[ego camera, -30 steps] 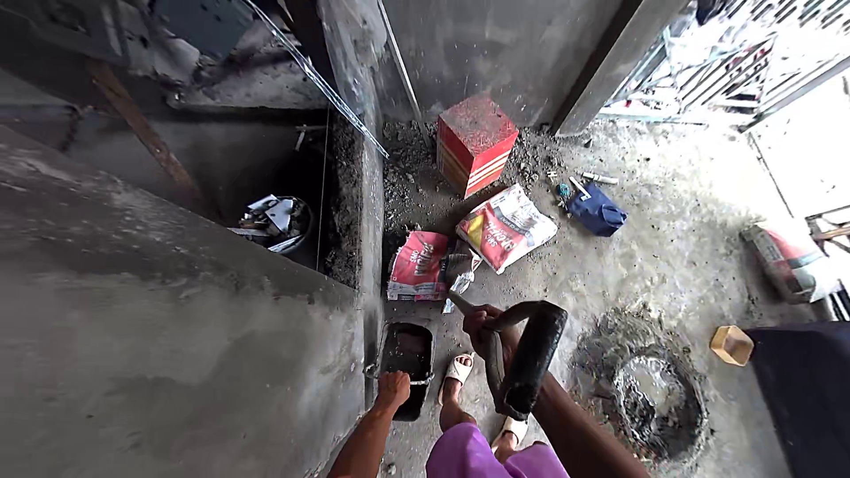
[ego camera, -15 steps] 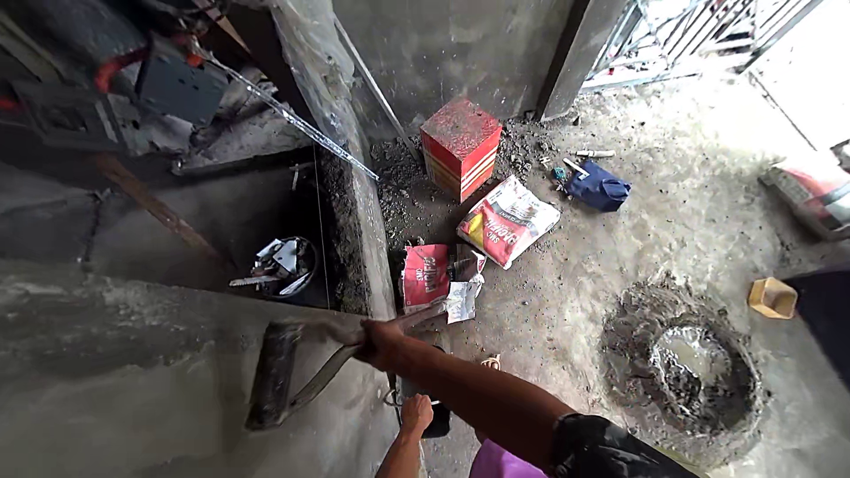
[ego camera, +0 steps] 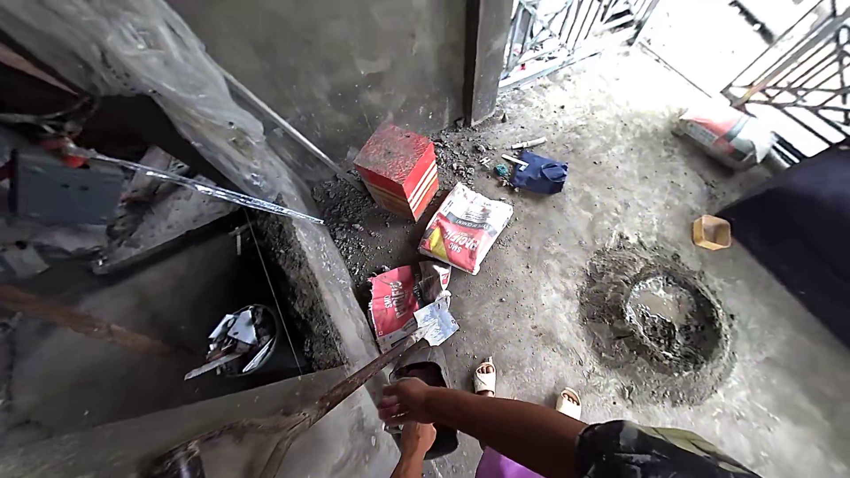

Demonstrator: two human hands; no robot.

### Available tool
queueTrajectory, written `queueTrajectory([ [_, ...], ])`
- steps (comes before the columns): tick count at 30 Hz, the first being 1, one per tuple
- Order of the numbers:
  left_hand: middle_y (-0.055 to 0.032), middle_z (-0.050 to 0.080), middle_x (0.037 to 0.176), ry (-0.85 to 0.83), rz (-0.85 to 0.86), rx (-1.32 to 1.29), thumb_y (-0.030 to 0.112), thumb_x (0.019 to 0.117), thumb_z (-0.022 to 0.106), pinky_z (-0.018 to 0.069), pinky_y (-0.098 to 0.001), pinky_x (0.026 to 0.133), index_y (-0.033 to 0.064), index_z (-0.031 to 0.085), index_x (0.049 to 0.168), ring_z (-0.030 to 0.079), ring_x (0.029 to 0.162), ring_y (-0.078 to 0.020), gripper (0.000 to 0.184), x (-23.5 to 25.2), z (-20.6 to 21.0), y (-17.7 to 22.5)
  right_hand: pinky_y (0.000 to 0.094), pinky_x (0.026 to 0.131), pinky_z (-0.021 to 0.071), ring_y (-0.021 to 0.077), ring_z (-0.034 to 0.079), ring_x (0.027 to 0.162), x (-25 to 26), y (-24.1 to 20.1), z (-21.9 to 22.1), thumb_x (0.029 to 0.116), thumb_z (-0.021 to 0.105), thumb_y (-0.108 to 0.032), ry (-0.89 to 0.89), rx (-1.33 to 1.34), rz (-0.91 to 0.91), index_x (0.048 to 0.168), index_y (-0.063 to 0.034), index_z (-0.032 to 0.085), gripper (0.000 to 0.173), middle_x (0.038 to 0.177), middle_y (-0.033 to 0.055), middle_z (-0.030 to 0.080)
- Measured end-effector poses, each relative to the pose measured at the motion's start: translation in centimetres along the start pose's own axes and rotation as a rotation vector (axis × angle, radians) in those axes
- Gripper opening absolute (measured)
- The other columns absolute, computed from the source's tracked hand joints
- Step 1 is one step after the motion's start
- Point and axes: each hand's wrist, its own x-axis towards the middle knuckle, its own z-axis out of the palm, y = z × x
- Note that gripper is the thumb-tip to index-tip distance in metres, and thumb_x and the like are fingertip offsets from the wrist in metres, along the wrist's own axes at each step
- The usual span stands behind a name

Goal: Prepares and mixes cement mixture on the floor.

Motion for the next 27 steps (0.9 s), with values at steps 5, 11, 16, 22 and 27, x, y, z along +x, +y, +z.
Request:
queueTrajectory([
  [5, -0.0220, 0.067, 0.130, 0.014, 0.039, 0.173, 0.031, 0.1025, 0.053, 0.0481, -0.0596, 0.103, 0.0022, 0.070, 0.121, 0.062, 0.125, -0.0389, 0.038, 4.2, 2.1, 0.5, 0.0419, 0.093, 0.0546, 0.0251, 0.068, 0.107, -5.8, 2.3, -14.6, 0.1130, 0.039, -0.029, 0.240, 0.035, -0.087, 0.148, -0.0045, 0.046, 0.043, 0.129, 0.0184, 0.066],
  [11, -0.0260, 0.066, 0.127, 0.029, 0.134, 0.168, 0.028, 0.1036, 0.049, 0.0448, -0.0617, 0.104, -0.0030, 0.068, 0.119, 0.061, 0.124, -0.0424, 0.039, -0.6, -1.0, 5.6, 0.0375, 0.094, 0.0529, 0.0230, 0.065, 0.113, -14.8, 9.7, -34.4, 0.1134, 0.037, -0.030, 0.664, 0.229, -0.046, 0.152, -0.0045, 0.039, 0.047, 0.141, 0.0175, 0.058],
  [16, -0.0257, 0.068, 0.120, 0.038, 0.132, 0.293, 0.028, 0.1028, 0.047, 0.0471, -0.0614, 0.099, -0.0033, 0.069, 0.111, 0.063, 0.119, -0.0420, 0.039, -4.0, -1.0, 13.2, 0.0407, 0.092, 0.0535, 0.0261, 0.065, 0.112, -18.1, 17.0, -41.4, 0.1114, 0.047, -0.025, 0.680, 0.196, -0.055, 0.150, -0.0039, 0.043, 0.044, 0.137, 0.0203, 0.060],
  [22, -0.0251, 0.069, 0.117, 0.000, 0.319, 0.479, 0.032, 0.1070, 0.041, 0.0479, -0.0620, 0.096, -0.0004, 0.066, 0.115, 0.064, 0.117, -0.0418, 0.042, -7.9, 0.7, 26.8, 0.0532, 0.096, 0.0555, 0.0366, 0.069, 0.109, -17.1, 26.2, -41.7, 0.1018, 0.067, -0.033, 0.502, -0.272, -0.053, 0.147, -0.0009, 0.049, 0.058, 0.126, 0.0250, 0.067],
  [27, -0.0235, 0.070, 0.111, -0.093, 0.589, 0.617, 0.035, 0.1103, 0.038, 0.0478, -0.0627, 0.095, 0.0041, 0.066, 0.122, 0.066, 0.111, -0.0417, 0.044, -11.0, 2.0, 38.5, 0.0596, 0.112, 0.0448, 0.0421, 0.058, 0.131, -19.8, 30.9, -44.4, 0.0920, 0.072, -0.054, 0.608, -0.370, -0.089, 0.158, -0.0002, 0.031, 0.095, 0.141, 0.0281, 0.059],
])
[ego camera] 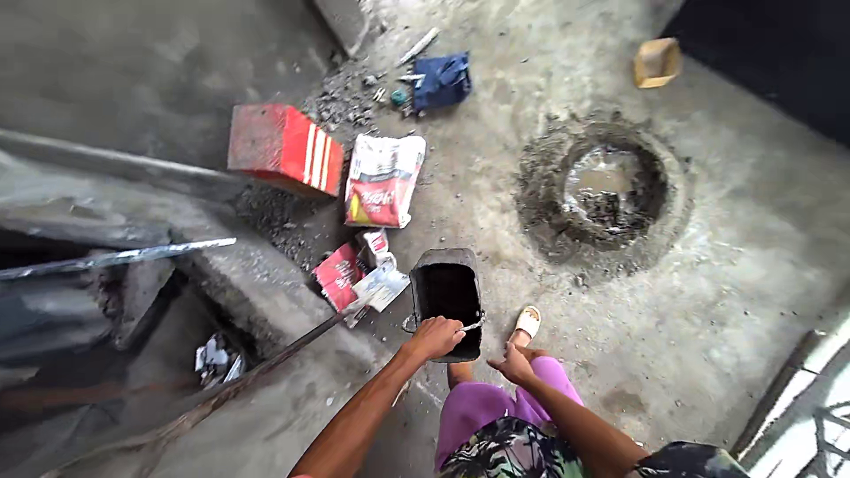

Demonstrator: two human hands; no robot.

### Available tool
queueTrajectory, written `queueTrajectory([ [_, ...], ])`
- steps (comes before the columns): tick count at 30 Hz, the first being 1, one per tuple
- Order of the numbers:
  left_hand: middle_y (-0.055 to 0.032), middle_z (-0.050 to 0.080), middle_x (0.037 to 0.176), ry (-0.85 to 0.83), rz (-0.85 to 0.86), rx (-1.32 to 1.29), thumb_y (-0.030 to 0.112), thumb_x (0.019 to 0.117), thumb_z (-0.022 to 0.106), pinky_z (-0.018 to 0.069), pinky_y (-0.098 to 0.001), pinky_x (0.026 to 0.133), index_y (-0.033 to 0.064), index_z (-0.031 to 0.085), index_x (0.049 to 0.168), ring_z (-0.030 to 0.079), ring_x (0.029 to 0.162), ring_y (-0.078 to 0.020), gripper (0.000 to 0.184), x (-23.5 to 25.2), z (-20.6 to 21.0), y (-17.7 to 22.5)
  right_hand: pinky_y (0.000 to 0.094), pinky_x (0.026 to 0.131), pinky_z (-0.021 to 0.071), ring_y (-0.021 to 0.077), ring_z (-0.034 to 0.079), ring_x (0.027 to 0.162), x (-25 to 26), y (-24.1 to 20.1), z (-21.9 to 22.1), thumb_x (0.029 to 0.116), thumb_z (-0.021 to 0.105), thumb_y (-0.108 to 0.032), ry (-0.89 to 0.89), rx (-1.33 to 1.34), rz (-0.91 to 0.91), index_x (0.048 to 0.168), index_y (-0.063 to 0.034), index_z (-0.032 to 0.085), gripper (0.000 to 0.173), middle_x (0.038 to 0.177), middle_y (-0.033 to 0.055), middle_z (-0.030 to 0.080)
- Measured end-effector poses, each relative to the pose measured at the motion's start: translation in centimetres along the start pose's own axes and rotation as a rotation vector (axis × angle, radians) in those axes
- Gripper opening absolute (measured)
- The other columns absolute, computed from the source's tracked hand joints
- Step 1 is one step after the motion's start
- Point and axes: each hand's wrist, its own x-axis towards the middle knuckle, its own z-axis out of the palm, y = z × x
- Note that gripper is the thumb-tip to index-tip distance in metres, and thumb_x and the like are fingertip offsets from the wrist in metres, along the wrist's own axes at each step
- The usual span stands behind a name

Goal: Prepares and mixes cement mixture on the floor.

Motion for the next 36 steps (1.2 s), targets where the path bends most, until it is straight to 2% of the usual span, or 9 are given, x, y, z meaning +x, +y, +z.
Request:
queueTrajectory([
  [5, -0.0208, 0.071, 0.111, 0.015, 0.174, 0.041, 0.036, 0.1109, 0.039, 0.0478, -0.0622, 0.095, 0.0066, 0.069, 0.122, 0.066, 0.110, -0.0391, 0.044, 3.2, -6.3, 9.9, 0.0586, 0.112, 0.0448, 0.0423, 0.058, 0.132, -0.1, 3.3, -5.4, 0.0911, 0.070, -0.061, 0.117, 0.286, 0.039, 0.161, -0.0023, 0.024, 0.103, 0.142, 0.0291, 0.057],
  [8, -0.0203, 0.071, 0.110, 0.045, 0.259, 0.032, 0.036, 0.1108, 0.039, 0.0481, -0.0614, 0.093, 0.0053, 0.070, 0.120, 0.067, 0.107, -0.0373, 0.044, 5.4, -9.8, 16.2, 0.0598, 0.110, 0.0458, 0.0425, 0.060, 0.128, 0.0, 5.2, -7.8, 0.0998, 0.063, -0.052, 0.316, 0.488, 0.072, 0.155, -0.0039, 0.040, 0.077, 0.137, 0.0282, 0.061],
  [10, -0.0195, 0.071, 0.110, 0.062, 0.305, 0.027, 0.036, 0.1107, 0.040, 0.0480, -0.0595, 0.093, 0.0052, 0.070, 0.120, 0.067, 0.106, -0.0354, 0.044, 6.9, -11.8, 19.8, 0.0571, 0.102, 0.0526, 0.0389, 0.069, 0.114, -0.2, 5.9, -9.6, 0.1069, 0.055, -0.038, 0.478, 0.628, 0.092, 0.143, 0.0005, 0.053, 0.053, 0.124, 0.0260, 0.069],
  [12, -0.0191, 0.071, 0.110, 0.080, 0.340, 0.039, 0.036, 0.1106, 0.041, 0.0482, -0.0595, 0.094, 0.0058, 0.071, 0.120, 0.067, 0.107, -0.0350, 0.044, 8.6, -13.4, 23.0, 0.0540, 0.097, 0.0562, 0.0367, 0.073, 0.105, -1.0, 6.1, -12.8, 0.1098, 0.047, -0.025, 0.554, 0.753, 0.159, 0.137, 0.0045, 0.056, 0.041, 0.116, 0.0254, 0.071],
  [14, -0.0186, 0.072, 0.111, 0.113, 0.349, 0.065, 0.037, 0.1105, 0.042, 0.0482, -0.0614, 0.095, 0.0078, 0.071, 0.121, 0.067, 0.109, -0.0358, 0.043, 10.6, -14.8, 26.0, 0.0519, 0.095, 0.0569, 0.0354, 0.073, 0.105, -1.6, 6.2, -15.9, 0.1095, 0.046, -0.022, 0.582, 0.885, 0.247, 0.133, 0.0049, 0.059, 0.038, 0.116, 0.0251, 0.072],
  [18, -0.0144, 0.074, 0.112, 0.209, 0.358, 0.106, 0.048, 0.1079, 0.042, 0.0489, -0.0613, 0.093, 0.0137, 0.074, 0.118, 0.068, 0.110, -0.0339, 0.048, 16.2, -15.9, 30.9, 0.0433, 0.076, 0.0641, 0.0298, 0.075, 0.085, -2.2, 6.4, -21.2, 0.1109, 0.045, -0.019, 0.590, 1.264, 0.233, 0.137, 0.0067, 0.050, 0.037, 0.111, 0.0262, 0.069],
  [22, -0.0160, 0.073, 0.112, 0.204, 0.333, 0.073, 0.061, 0.1033, 0.039, 0.0495, -0.0622, 0.093, 0.0112, 0.075, 0.108, 0.068, 0.111, -0.0351, 0.061, 22.2, -16.3, 34.3, 0.0406, 0.073, 0.0633, 0.0292, 0.074, 0.083, -3.0, 6.3, -25.7, 0.1110, 0.042, -0.017, 0.572, 1.430, 0.308, 0.138, 0.0094, 0.046, 0.038, 0.113, 0.0280, 0.067],
  [28, -0.0193, 0.072, 0.107, 0.080, 0.385, 0.038, 0.059, 0.1038, 0.038, 0.0491, -0.0614, 0.091, 0.0060, 0.073, 0.104, 0.068, 0.107, -0.0368, 0.063, 28.8, -17.7, 36.5, 0.0387, 0.074, 0.0620, 0.0296, 0.072, 0.086, -2.5, 5.7, -30.7, 0.1119, 0.034, -0.014, 0.554, 1.524, 0.485, 0.142, 0.0095, 0.042, 0.039, 0.122, 0.0305, 0.062],
  [36, -0.0198, 0.072, 0.103, -0.048, 0.458, 0.000, 0.056, 0.1047, 0.038, 0.0477, -0.0613, 0.090, 0.0040, 0.071, 0.101, 0.068, 0.104, -0.0370, 0.062, 35.9, -19.0, 37.1, 0.0377, 0.066, 0.0620, 0.0280, 0.071, 0.077, 0.6, 4.2, -36.2, 0.1122, 0.034, -0.015, 0.617, 1.611, 0.616, 0.140, 0.0073, 0.044, 0.037, 0.118, 0.0290, 0.061],
])
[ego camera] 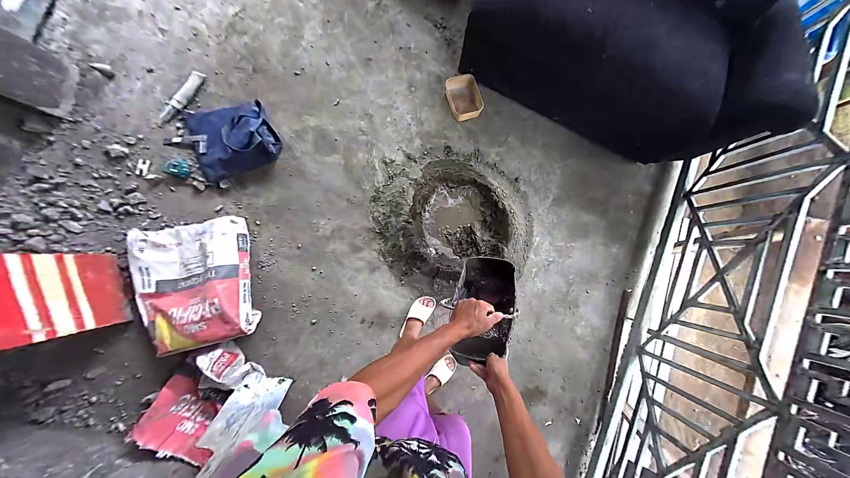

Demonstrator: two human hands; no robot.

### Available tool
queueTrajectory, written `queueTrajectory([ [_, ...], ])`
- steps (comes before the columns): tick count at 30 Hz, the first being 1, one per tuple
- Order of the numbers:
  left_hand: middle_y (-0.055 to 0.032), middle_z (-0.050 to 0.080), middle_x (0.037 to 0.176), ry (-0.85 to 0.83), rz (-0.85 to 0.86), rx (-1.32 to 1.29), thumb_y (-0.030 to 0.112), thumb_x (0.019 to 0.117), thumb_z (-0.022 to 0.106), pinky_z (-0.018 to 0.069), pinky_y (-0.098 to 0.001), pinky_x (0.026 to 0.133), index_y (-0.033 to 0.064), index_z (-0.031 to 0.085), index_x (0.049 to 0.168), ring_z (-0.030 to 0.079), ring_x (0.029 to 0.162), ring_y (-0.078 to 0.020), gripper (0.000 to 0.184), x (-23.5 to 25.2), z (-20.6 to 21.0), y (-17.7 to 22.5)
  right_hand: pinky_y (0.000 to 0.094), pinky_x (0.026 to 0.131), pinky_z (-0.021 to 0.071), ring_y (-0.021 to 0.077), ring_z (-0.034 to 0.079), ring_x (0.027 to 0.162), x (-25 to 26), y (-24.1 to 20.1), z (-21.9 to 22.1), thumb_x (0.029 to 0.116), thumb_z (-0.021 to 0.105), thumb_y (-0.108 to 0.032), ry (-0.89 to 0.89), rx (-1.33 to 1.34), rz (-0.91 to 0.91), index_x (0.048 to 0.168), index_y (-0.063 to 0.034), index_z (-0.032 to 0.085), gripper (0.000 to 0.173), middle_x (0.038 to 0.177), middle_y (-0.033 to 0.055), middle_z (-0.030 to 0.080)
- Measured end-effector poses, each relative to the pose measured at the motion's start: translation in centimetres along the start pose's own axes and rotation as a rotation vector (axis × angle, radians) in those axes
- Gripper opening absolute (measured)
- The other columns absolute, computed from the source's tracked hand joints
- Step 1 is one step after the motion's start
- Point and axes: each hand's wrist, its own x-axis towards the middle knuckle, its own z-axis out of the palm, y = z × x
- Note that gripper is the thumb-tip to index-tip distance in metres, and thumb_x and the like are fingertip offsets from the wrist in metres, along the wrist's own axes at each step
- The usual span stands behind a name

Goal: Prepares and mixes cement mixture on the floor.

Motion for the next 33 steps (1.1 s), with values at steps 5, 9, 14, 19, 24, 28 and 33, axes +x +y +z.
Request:
queueTrajectory([
  [5, -0.0195, 0.072, 0.101, 0.002, 0.037, -0.044, 0.054, 0.1049, 0.040, 0.0478, -0.0600, 0.091, 0.0030, 0.072, 0.099, 0.068, 0.102, -0.0362, 0.060, 2.2, -0.3, -1.7, 0.0378, 0.067, 0.0615, 0.0283, 0.070, 0.078, 0.1, -1.5, 1.6, 0.1127, 0.036, -0.018, 0.067, 0.014, 0.007, 0.142, 0.0068, 0.043, 0.039, 0.120, 0.0288, 0.060],
  [9, -0.0193, 0.071, 0.101, -0.003, 0.023, -0.111, 0.054, 0.1047, 0.041, 0.0473, -0.0593, 0.091, 0.0031, 0.072, 0.099, 0.067, 0.102, -0.0357, 0.060, 3.4, -0.5, -2.9, 0.0386, 0.067, 0.0617, 0.0297, 0.070, 0.080, -0.5, -2.7, 2.4, 0.1123, 0.040, -0.020, 0.123, 0.005, 0.002, 0.141, 0.0072, 0.045, 0.040, 0.123, 0.0290, 0.057],
  [14, -0.0184, 0.072, 0.101, 0.005, 0.017, -0.173, 0.054, 0.1041, 0.042, 0.0475, -0.0593, 0.091, 0.0037, 0.072, 0.099, 0.068, 0.102, -0.0346, 0.060, 4.1, 0.1, -3.5, 0.0382, 0.065, 0.0620, 0.0294, 0.071, 0.078, -0.8, -3.8, 2.4, 0.1117, 0.042, -0.021, 0.180, -0.025, -0.005, 0.140, 0.0066, 0.046, 0.040, 0.121, 0.0285, 0.058],
  [19, -0.0185, 0.072, 0.101, -0.004, 0.007, -0.190, 0.056, 0.1044, 0.040, 0.0466, -0.0596, 0.091, 0.0040, 0.072, 0.099, 0.067, 0.102, -0.0350, 0.061, 3.4, 0.7, -3.1, 0.0373, 0.065, 0.0613, 0.0278, 0.070, 0.076, -0.5, -3.5, 1.8, 0.1119, 0.042, -0.021, 0.186, -0.041, -0.023, 0.142, 0.0062, 0.044, 0.040, 0.121, 0.0285, 0.057],
  [24, -0.0180, 0.071, 0.100, 0.008, 0.007, -0.210, 0.054, 0.1046, 0.042, 0.0470, -0.0583, 0.090, 0.0042, 0.072, 0.099, 0.067, 0.101, -0.0343, 0.059, 3.2, 0.3, -3.1, 0.0373, 0.065, 0.0616, 0.0281, 0.070, 0.077, -0.8, -3.6, 1.9, 0.1124, 0.042, -0.023, 0.197, -0.059, -0.032, 0.142, 0.0067, 0.044, 0.042, 0.123, 0.0288, 0.057],
  [28, -0.0174, 0.071, 0.096, 0.023, 0.010, -0.233, 0.054, 0.1041, 0.042, 0.0477, -0.0578, 0.087, 0.0040, 0.072, 0.097, 0.067, 0.098, -0.0334, 0.058, 3.5, 0.3, -3.2, 0.0383, 0.068, 0.0620, 0.0299, 0.071, 0.082, -1.4, -4.0, 1.9, 0.1120, 0.042, -0.023, 0.215, -0.067, -0.042, 0.141, 0.0076, 0.045, 0.042, 0.126, 0.0294, 0.056],
  [33, -0.0167, 0.071, 0.095, 0.034, 0.020, -0.274, 0.054, 0.1034, 0.043, 0.0479, -0.0582, 0.087, 0.0041, 0.072, 0.096, 0.067, 0.097, -0.0331, 0.058, 3.7, 0.8, -3.2, 0.0390, 0.069, 0.0624, 0.0302, 0.072, 0.082, -1.5, -4.0, 1.3, 0.1114, 0.044, -0.024, 0.245, -0.078, -0.068, 0.142, 0.0072, 0.044, 0.043, 0.125, 0.0298, 0.057],
])
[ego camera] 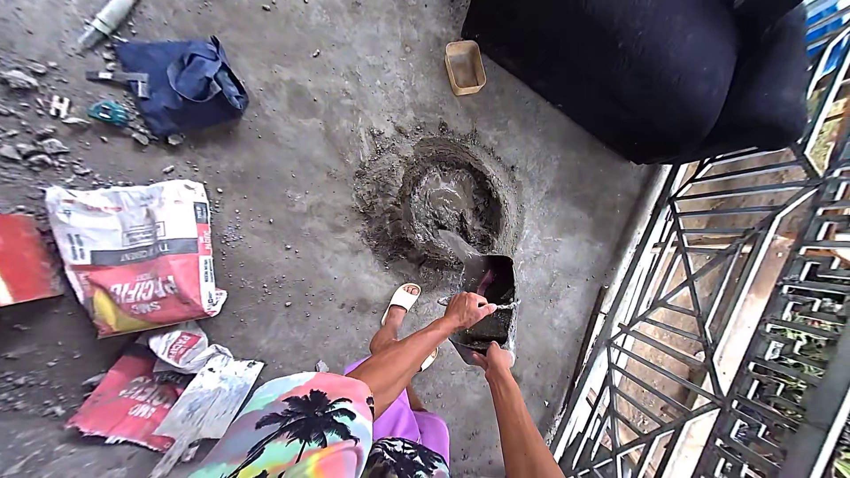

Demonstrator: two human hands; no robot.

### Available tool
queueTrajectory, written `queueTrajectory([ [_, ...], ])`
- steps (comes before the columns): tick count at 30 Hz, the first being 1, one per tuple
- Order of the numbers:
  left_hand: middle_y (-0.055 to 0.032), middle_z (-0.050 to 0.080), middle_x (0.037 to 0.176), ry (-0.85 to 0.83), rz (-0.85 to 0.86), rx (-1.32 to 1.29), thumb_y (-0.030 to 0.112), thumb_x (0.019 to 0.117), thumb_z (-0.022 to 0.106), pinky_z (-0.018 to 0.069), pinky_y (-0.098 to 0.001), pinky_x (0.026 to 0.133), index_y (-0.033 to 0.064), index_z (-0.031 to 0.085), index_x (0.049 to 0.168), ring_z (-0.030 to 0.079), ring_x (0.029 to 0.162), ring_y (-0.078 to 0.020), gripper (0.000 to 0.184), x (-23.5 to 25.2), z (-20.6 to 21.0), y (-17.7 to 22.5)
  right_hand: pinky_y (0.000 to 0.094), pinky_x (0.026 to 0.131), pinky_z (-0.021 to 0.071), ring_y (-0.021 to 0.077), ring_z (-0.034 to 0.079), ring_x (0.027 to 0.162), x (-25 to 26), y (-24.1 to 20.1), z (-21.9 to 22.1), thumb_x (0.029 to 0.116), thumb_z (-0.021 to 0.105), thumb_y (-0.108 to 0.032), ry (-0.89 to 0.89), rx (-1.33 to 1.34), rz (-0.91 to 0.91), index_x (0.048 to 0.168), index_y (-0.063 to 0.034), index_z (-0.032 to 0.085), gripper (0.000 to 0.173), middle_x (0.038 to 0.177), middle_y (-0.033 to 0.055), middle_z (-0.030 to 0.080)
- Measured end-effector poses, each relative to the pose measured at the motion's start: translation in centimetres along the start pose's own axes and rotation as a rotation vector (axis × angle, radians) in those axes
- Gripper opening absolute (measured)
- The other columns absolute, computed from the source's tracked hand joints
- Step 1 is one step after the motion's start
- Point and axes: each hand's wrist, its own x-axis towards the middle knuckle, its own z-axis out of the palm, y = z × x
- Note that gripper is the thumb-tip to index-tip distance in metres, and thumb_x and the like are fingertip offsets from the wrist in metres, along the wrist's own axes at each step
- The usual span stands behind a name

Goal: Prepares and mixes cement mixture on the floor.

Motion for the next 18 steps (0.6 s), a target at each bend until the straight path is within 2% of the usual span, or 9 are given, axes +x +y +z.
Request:
queueTrajectory([
  [5, -0.0177, 0.071, 0.098, -0.011, 0.004, -0.029, 0.054, 0.1037, 0.044, 0.0473, -0.0596, 0.089, 0.0038, 0.073, 0.098, 0.067, 0.099, -0.0339, 0.058, -0.2, 0.3, 0.6, 0.0408, 0.074, 0.0630, 0.0326, 0.072, 0.087, 0.1, 0.3, -0.9, 0.1121, 0.043, -0.025, 0.000, -0.008, -0.026, 0.144, 0.0078, 0.042, 0.046, 0.129, 0.0312, 0.056],
  [11, -0.0169, 0.071, 0.098, -0.011, 0.022, -0.032, 0.054, 0.1034, 0.045, 0.0476, -0.0589, 0.089, 0.0046, 0.073, 0.099, 0.067, 0.098, -0.0329, 0.058, -0.4, 1.3, 1.2, 0.0412, 0.073, 0.0632, 0.0324, 0.073, 0.087, -0.1, 0.9, -2.2, 0.1116, 0.044, -0.026, 0.017, -0.003, -0.039, 0.143, 0.0069, 0.044, 0.045, 0.129, 0.0306, 0.057],
  [15, -0.0170, 0.071, 0.098, -0.010, 0.044, -0.033, 0.054, 0.1032, 0.045, 0.0471, -0.0590, 0.089, 0.0044, 0.073, 0.098, 0.067, 0.099, -0.0334, 0.057, -0.9, 3.0, 1.6, 0.0408, 0.072, 0.0636, 0.0320, 0.073, 0.085, 0.2, 2.1, -3.8, 0.1116, 0.045, -0.026, 0.021, 0.009, -0.062, 0.141, 0.0072, 0.045, 0.044, 0.126, 0.0303, 0.058],
  [18, -0.0179, 0.071, 0.100, -0.011, 0.079, 0.024, 0.056, 0.1033, 0.043, 0.0472, -0.0603, 0.090, 0.0046, 0.073, 0.099, 0.067, 0.101, -0.0344, 0.059, -2.9, 5.0, 2.3, 0.0405, 0.074, 0.0628, 0.0325, 0.072, 0.088, 0.8, 4.2, -5.4, 0.1128, 0.042, -0.026, -0.046, 0.058, -0.057, 0.146, 0.0064, 0.040, 0.046, 0.131, 0.0313, 0.056],
])
